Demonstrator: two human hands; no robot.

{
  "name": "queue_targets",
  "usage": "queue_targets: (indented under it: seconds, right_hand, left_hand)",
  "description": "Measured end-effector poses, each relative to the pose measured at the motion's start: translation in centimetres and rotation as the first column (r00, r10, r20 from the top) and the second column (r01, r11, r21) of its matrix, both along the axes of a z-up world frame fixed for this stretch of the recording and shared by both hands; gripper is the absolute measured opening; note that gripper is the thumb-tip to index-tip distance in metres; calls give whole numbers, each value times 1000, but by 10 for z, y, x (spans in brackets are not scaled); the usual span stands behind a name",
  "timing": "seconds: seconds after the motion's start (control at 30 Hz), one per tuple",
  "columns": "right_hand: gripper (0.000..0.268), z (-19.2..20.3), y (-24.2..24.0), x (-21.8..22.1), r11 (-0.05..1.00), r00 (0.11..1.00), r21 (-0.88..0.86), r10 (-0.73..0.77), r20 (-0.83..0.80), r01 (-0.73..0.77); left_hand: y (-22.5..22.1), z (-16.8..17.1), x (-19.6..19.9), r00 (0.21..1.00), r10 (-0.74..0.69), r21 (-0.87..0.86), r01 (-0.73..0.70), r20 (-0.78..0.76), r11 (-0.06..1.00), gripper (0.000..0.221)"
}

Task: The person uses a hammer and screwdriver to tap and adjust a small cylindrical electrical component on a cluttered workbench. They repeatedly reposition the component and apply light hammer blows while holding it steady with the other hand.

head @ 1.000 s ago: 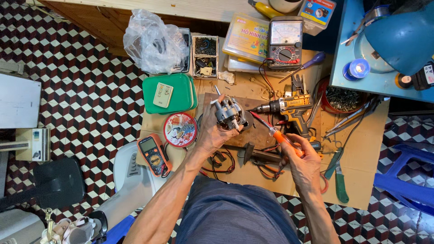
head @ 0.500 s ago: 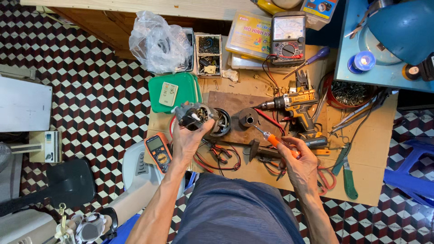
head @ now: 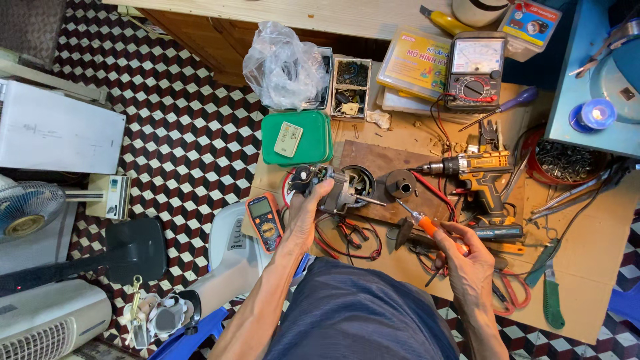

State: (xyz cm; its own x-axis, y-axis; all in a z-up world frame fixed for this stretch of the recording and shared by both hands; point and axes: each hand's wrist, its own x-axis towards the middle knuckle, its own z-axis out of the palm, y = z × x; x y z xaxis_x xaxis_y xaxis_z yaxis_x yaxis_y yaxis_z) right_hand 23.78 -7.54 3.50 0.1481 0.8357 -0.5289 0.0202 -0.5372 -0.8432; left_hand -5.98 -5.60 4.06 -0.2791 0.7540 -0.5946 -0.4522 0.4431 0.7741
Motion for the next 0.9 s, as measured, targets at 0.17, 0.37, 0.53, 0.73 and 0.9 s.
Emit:
queue_targets:
  seconds: [0.17, 0.37, 0.53, 0.73, 0.9]
  right_hand:
    - [37, 4, -2, -4, 1000, 1000, 2, -15, -24, 15]
    - [37, 7, -7, -5, 1000, 999, 9, -17, 38, 17]
    - [37, 14, -7, -11, 1000, 999, 12, 0, 50, -1]
    - [37, 22, -8, -17, 1000, 999, 13, 6, 52, -7]
    - [37, 22, -10, -20, 1000, 999, 0, -10, 43, 10]
  left_hand:
    - [0, -4, -4, 995, -25, 80, 32, -97, 996, 57]
    - [8, -11, -4, 973, -12, 229, 66, -231, 971, 79]
    - [12, -22, 2, 836, -12, 302, 211, -549, 930, 89]
    - [13, -23, 13, 649, -53, 207, 318, -759, 925, 79]
    - [5, -2, 18, 786, 12, 307, 227, -619, 924, 88]
